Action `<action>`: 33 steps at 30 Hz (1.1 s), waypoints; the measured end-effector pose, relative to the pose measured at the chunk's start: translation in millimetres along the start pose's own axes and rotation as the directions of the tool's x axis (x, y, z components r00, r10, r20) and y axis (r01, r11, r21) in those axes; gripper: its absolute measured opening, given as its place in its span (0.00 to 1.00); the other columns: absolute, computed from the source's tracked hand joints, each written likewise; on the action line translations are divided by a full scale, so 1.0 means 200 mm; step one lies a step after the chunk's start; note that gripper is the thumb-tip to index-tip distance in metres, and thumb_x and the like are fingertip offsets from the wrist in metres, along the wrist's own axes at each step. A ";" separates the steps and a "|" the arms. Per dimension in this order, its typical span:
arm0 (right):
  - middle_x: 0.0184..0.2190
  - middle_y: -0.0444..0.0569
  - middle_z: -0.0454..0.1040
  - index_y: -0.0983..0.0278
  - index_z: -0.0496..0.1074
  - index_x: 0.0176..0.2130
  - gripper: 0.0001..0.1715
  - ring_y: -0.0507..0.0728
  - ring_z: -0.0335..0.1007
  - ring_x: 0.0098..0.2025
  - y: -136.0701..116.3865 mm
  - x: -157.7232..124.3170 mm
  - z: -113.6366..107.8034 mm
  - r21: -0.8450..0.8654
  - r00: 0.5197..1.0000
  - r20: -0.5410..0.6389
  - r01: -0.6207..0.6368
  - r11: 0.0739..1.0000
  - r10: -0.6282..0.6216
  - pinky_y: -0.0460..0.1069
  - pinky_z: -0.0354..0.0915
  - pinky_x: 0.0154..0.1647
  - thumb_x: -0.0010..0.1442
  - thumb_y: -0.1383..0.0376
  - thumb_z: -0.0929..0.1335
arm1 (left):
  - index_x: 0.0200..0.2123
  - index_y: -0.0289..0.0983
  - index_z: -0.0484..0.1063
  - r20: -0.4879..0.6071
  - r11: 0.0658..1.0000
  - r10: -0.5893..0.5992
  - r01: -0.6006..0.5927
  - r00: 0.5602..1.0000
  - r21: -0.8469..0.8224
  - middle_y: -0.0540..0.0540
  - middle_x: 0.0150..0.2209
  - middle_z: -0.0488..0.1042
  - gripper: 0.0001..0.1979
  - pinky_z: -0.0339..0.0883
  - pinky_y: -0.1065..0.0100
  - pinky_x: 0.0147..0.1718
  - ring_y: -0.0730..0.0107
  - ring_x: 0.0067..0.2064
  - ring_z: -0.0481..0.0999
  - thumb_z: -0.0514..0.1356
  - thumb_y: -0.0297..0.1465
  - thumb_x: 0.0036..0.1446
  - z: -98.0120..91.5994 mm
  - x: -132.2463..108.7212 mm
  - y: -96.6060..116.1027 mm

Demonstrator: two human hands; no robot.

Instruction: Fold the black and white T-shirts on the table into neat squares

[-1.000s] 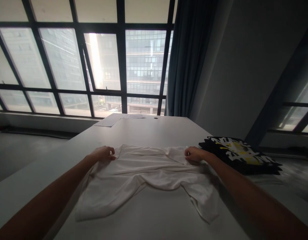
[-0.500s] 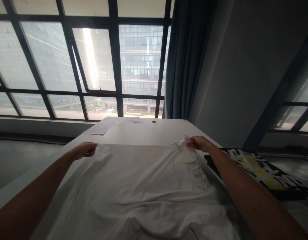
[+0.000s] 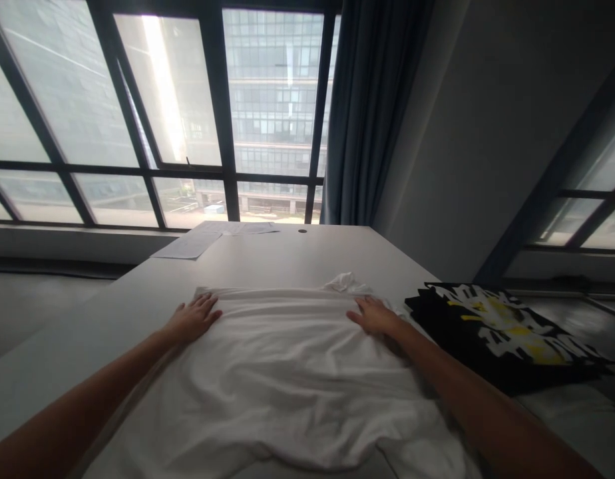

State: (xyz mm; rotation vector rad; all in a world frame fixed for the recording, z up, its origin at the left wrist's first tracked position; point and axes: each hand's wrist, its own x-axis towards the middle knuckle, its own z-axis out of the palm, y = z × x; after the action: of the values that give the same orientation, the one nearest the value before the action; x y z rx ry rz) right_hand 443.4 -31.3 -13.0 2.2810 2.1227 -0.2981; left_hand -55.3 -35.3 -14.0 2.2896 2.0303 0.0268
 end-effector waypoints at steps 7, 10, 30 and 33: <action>0.72 0.57 0.42 0.59 0.47 0.71 0.43 0.72 0.37 0.71 -0.01 0.20 -0.04 -0.037 1.000 -0.023 0.006 0.999 -0.007 0.71 0.42 0.64 0.66 0.41 0.54 | 0.69 0.38 0.53 -0.033 0.999 0.026 -0.025 0.999 0.025 0.35 0.70 0.51 0.34 0.43 0.40 0.63 0.49 0.70 0.48 0.41 0.49 0.67 -0.03 0.24 -0.08; 0.69 0.59 0.51 0.63 0.55 0.68 0.35 0.69 0.43 0.70 -0.09 0.20 -0.06 -0.139 0.973 -0.230 -0.021 0.990 -0.011 0.68 0.39 0.66 0.70 0.49 0.53 | 0.66 0.41 0.59 -0.147 0.996 0.000 0.012 0.989 0.083 0.36 0.67 0.58 0.29 0.44 0.42 0.63 0.48 0.68 0.54 0.46 0.45 0.66 -0.08 0.27 -0.01; 0.54 0.55 0.74 0.64 0.76 0.49 0.19 0.59 0.68 0.56 0.11 -0.59 -0.02 0.128 0.941 -0.183 0.310 0.942 -0.285 0.51 0.59 0.59 0.65 0.61 0.61 | 0.50 0.40 0.75 -0.157 0.957 0.252 -0.270 0.955 -0.105 0.38 0.57 0.72 0.27 0.63 0.56 0.54 0.52 0.54 0.73 0.50 0.51 0.60 -0.09 -0.49 -0.07; 0.45 0.53 0.78 0.65 0.78 0.42 0.15 0.58 0.73 0.47 0.20 -0.70 -0.07 0.182 0.947 -0.149 0.310 0.933 -0.285 0.49 0.64 0.51 0.55 0.69 0.66 | 0.34 0.39 0.77 -0.062 0.929 0.270 -0.277 0.961 -0.245 0.43 0.37 0.78 0.25 0.67 0.65 0.37 0.59 0.37 0.75 0.56 0.55 0.52 -0.15 -0.61 -0.06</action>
State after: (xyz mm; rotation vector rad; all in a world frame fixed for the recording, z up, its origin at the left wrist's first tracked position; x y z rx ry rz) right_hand 476.8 -171.1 16.7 2.1133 2.6194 -0.4079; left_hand -84.2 -154.2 20.3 2.3934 1.5930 0.3156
